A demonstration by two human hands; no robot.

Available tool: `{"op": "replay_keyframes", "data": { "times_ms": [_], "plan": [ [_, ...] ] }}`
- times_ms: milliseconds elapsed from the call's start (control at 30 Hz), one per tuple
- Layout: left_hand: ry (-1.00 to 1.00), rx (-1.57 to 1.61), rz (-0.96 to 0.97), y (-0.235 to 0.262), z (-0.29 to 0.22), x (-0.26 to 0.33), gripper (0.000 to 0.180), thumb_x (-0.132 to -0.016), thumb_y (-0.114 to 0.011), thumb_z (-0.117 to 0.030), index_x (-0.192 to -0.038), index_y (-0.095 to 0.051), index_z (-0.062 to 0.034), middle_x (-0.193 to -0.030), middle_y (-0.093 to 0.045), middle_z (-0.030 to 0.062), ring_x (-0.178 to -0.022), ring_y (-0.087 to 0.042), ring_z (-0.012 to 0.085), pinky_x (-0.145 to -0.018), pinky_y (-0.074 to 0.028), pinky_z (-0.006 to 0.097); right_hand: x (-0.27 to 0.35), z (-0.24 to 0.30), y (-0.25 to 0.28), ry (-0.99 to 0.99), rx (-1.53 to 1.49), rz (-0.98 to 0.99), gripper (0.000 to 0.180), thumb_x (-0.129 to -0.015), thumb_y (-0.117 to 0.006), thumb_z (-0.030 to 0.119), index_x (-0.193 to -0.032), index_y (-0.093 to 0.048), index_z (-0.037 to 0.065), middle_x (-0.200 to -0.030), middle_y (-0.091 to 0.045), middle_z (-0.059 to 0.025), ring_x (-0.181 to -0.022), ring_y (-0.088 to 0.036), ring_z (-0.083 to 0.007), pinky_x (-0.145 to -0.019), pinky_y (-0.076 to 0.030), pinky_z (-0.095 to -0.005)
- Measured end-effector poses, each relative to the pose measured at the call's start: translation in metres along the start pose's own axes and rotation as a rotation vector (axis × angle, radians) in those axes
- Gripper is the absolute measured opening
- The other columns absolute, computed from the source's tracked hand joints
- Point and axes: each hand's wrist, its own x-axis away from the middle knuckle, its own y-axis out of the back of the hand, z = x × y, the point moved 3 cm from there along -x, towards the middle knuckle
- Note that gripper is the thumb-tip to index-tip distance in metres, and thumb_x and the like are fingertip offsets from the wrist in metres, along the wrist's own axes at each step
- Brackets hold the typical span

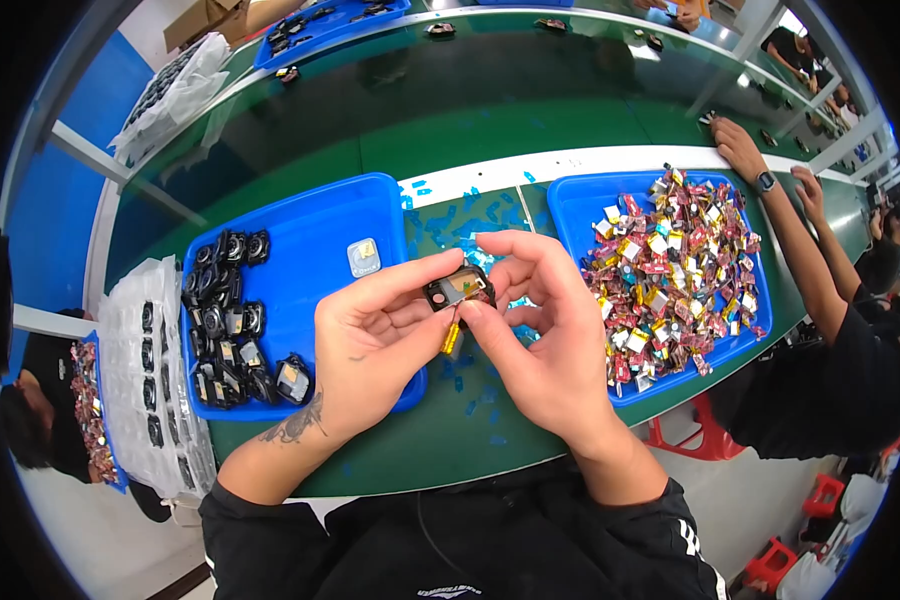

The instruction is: Assembling small fans with attached electronic modules.

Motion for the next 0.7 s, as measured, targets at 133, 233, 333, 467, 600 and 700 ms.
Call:
{"op": "replay_keyframes", "data": {
  "times_ms": [133,233,333,467,600,700],
  "plan": [
    [0.004,0.090,-0.029,0.003,-0.002,-0.003,0.044,-0.089,-0.057,0.010,-0.132,-0.053,0.0037,-0.115,-0.066,0.0121,-0.101,-0.065,0.0124,-0.085,-0.054,0.024,-0.005,0.006,-0.001,0.180,0.121,-0.052,0.048,-0.079,-0.071,-0.006,-0.124,-0.055,0.003,-0.103,-0.055,-0.0055,-0.088,-0.056,-0.0091,-0.072,-0.050,-0.0212],
    [-0.018,0.034,-0.013,0.004,-0.005,-0.001,0.046,-0.089,-0.057,0.010,-0.134,-0.052,0.0022,-0.115,-0.066,0.0125,-0.101,-0.066,0.0141,-0.088,-0.054,0.026,-0.008,0.014,0.003,0.282,0.274,-0.071,0.044,-0.075,-0.073,-0.006,-0.116,-0.062,0.003,-0.111,-0.056,-0.0099,-0.091,-0.057,-0.0146,-0.073,-0.051,-0.0251],
    [-0.109,-0.085,-0.041,0.003,-0.011,0.001,0.046,-0.089,-0.057,0.009,-0.133,-0.054,-0.0001,-0.114,-0.066,0.0130,-0.102,-0.067,0.0163,-0.091,-0.054,0.029,-0.010,0.017,0.006,0.395,0.403,-0.086,0.039,-0.074,-0.075,-0.005,-0.111,-0.065,0.004,-0.110,-0.057,-0.0111,-0.093,-0.058,-0.0166,-0.073,-0.051,-0.0258],
    [-0.081,-0.091,-0.002,0.003,-0.014,0.001,0.047,-0.089,-0.055,0.012,-0.135,-0.050,0.0033,-0.117,-0.064,0.0130,-0.109,-0.063,0.0165,-0.093,-0.051,0.027,-0.012,0.020,0.007,0.404,0.414,-0.119,0.027,-0.074,-0.074,-0.005,-0.099,-0.069,0.002,-0.103,-0.060,-0.0121,-0.091,-0.060,-0.0186,-0.072,-0.050,-0.0266],
    [-0.073,-0.144,0.010,0.003,-0.014,0.002,0.047,-0.088,-0.057,0.011,-0.134,-0.051,0.0022,-0.115,-0.065,0.0120,-0.108,-0.064,0.0157,-0.093,-0.051,0.027,-0.016,0.022,0.006,0.402,0.430,-0.111,0.015,-0.078,-0.070,-0.007,-0.090,-0.065,0.000,-0.099,-0.060,-0.0129,-0.087,-0.059,-0.0184,-0.068,-0.049,-0.0260],
    [-0.061,-0.161,0.006,0.003,-0.014,0.002,0.048,-0.088,-0.058,0.011,-0.134,-0.051,0.0019,-0.114,-0.065,0.0116,-0.108,-0.064,0.0155,-0.093,-0.051,0.027,-0.017,0.025,0.002,0.404,0.435,-0.097,0.015,-0.080,-0.068,-0.007,-0.091,-0.061,-0.001,-0.097,-0.060,-0.0120,-0.084,-0.059,-0.0178,-0.069,-0.049,-0.0253]
  ]
}}
